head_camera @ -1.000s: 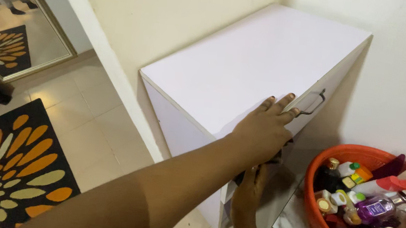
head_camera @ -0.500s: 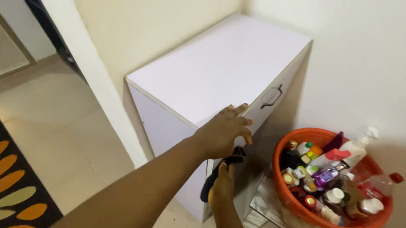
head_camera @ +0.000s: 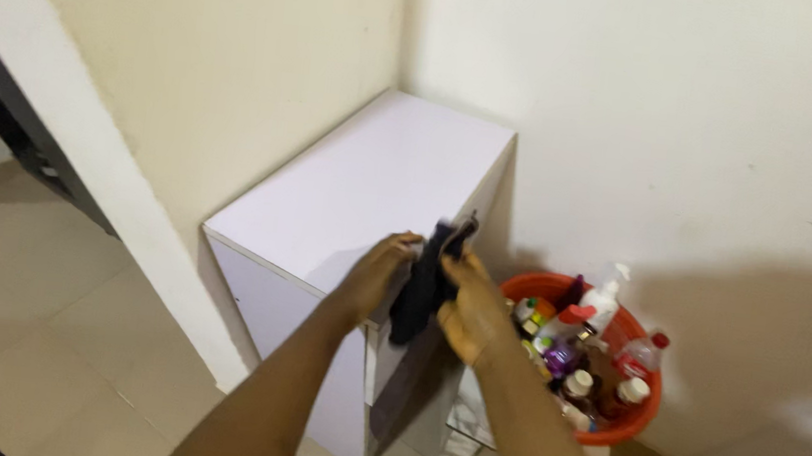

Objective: The person wipes the top and sides of a white cabinet with a dark cloth, opens the drawer to wipe its interior, then closes it. They apply liquid from a white pump bottle onto the cloth and continue wiping the cabinet top and sides.

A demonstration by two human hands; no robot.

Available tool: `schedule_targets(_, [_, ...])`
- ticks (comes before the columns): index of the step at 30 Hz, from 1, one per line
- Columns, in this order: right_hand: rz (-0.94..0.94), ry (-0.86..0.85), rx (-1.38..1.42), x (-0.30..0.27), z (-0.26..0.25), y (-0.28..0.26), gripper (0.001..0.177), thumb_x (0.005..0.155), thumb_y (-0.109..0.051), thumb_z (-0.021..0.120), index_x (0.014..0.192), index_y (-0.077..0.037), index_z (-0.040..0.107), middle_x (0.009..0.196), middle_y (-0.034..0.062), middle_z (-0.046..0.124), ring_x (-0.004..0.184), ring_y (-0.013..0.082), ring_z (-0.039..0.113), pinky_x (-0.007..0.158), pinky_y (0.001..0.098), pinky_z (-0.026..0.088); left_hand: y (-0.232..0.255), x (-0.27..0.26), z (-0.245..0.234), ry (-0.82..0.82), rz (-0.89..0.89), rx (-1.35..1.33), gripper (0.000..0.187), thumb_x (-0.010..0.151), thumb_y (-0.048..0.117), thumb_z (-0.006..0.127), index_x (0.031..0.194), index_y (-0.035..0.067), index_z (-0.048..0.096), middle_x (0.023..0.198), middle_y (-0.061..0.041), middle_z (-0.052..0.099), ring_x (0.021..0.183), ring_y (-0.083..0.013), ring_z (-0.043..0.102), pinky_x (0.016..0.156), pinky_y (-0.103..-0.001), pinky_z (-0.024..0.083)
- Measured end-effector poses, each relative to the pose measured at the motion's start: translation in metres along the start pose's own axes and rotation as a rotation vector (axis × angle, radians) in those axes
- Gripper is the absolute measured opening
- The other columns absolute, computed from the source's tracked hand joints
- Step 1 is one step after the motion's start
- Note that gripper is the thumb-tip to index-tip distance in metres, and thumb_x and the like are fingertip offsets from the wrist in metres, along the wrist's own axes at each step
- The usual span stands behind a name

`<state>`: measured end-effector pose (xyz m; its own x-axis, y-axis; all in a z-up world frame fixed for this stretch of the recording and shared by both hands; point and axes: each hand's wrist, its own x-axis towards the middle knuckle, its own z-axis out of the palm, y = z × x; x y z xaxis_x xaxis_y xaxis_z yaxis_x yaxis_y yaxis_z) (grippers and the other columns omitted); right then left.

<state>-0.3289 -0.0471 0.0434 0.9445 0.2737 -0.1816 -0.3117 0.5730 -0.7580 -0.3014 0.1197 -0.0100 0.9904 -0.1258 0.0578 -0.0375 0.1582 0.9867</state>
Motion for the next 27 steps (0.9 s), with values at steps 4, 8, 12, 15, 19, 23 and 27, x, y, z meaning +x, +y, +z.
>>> schedule_targets(4, [-0.001, 0.114, -0.178, 0.001, -0.001, -0.063, 0.041, 0.097, -0.013, 0.059, 0.138, -0.013, 0.054, 0.119, 0.0039, 0.07, 0.108, 0.017, 0.067, 0.093, 0.0318, 0.056, 0.003, -0.002, -0.011, 0.017, -0.063, 0.239, 0.045, 0.107, 0.037, 0.037, 0.133, 0.014, 0.065, 0.134, -0.004, 0.067, 0.127, -0.0155, 0.06, 0.109, -0.034, 0.043])
schedule_targets(8, [0.052, 0.146, -0.375, -0.009, -0.022, -0.107, 0.037, 0.098, -0.018, 0.06, 0.133, -0.01, 0.06, 0.112, 0.0048, 0.071, 0.101, 0.0165, 0.067, 0.087, 0.0309, 0.057, 0.01, -0.008, -0.008, 0.067, -0.148, 0.361, 0.043, 0.104, 0.036, 0.044, 0.129, 0.012, 0.069, 0.128, -0.007, 0.073, 0.122, -0.021, 0.067, 0.108, -0.036, 0.047])
schedule_targets(12, [0.063, 0.116, -0.529, -0.016, -0.054, -0.127, 0.023, 0.098, -0.02, 0.064, 0.116, -0.005, 0.064, 0.102, 0.0048, 0.07, 0.091, 0.0149, 0.066, 0.079, 0.0292, 0.056, 0.013, -0.009, -0.008, 0.093, -0.126, 0.287, 0.033, 0.102, 0.029, 0.056, 0.121, 0.006, 0.071, 0.119, -0.013, 0.077, 0.115, -0.0243, 0.071, 0.104, -0.036, 0.052])
schedule_targets(15, [0.054, 0.135, -0.56, -0.01, -0.073, -0.138, 0.013, 0.096, -0.016, 0.068, 0.104, -0.005, 0.068, 0.091, 0.0057, 0.069, 0.079, 0.0153, 0.065, 0.071, 0.029, 0.053, 0.012, -0.006, -0.006, 0.106, -0.166, 0.311, 0.03, 0.1, 0.024, 0.055, 0.12, 0.006, 0.069, 0.122, -0.008, 0.076, 0.117, -0.0156, 0.07, 0.105, -0.031, 0.05])
schedule_targets(19, [0.077, 0.163, -0.732, 0.0, -0.078, -0.155, 0.014, 0.095, -0.018, 0.069, 0.104, -0.007, 0.069, 0.089, 0.0052, 0.071, 0.077, 0.0161, 0.066, 0.072, 0.0306, 0.055, 0.011, -0.002, -0.004, 0.136, -0.25, 0.369, 0.028, 0.098, 0.019, 0.058, 0.119, 0.004, 0.069, 0.119, -0.01, 0.076, 0.113, -0.0163, 0.07, 0.105, -0.032, 0.051])
schedule_targets(23, [-0.067, 0.105, -0.906, 0.007, -0.071, -0.17, 0.019, 0.091, -0.016, 0.069, 0.107, -0.007, 0.071, 0.1, 0.0037, 0.077, 0.091, 0.0149, 0.072, 0.085, 0.0295, 0.057, 0.023, 0.016, 0.011, 0.07, -0.317, 0.409, 0.03, 0.098, 0.021, 0.056, 0.121, 0.005, 0.069, 0.117, -0.012, 0.076, 0.11, -0.0226, 0.072, 0.104, -0.038, 0.054])
schedule_targets(27, [-0.049, 0.19, -0.871, 0.018, -0.045, -0.177, 0.022, 0.095, -0.02, 0.067, 0.113, -0.009, 0.068, 0.103, 0.0035, 0.074, 0.095, 0.0157, 0.069, 0.09, 0.0341, 0.057, 0.054, 0.035, 0.028, -0.041, -0.425, 0.424, 0.039, 0.096, 0.028, 0.059, 0.132, 0.014, 0.062, 0.129, -0.01, 0.069, 0.117, -0.0261, 0.067, 0.108, -0.047, 0.05])
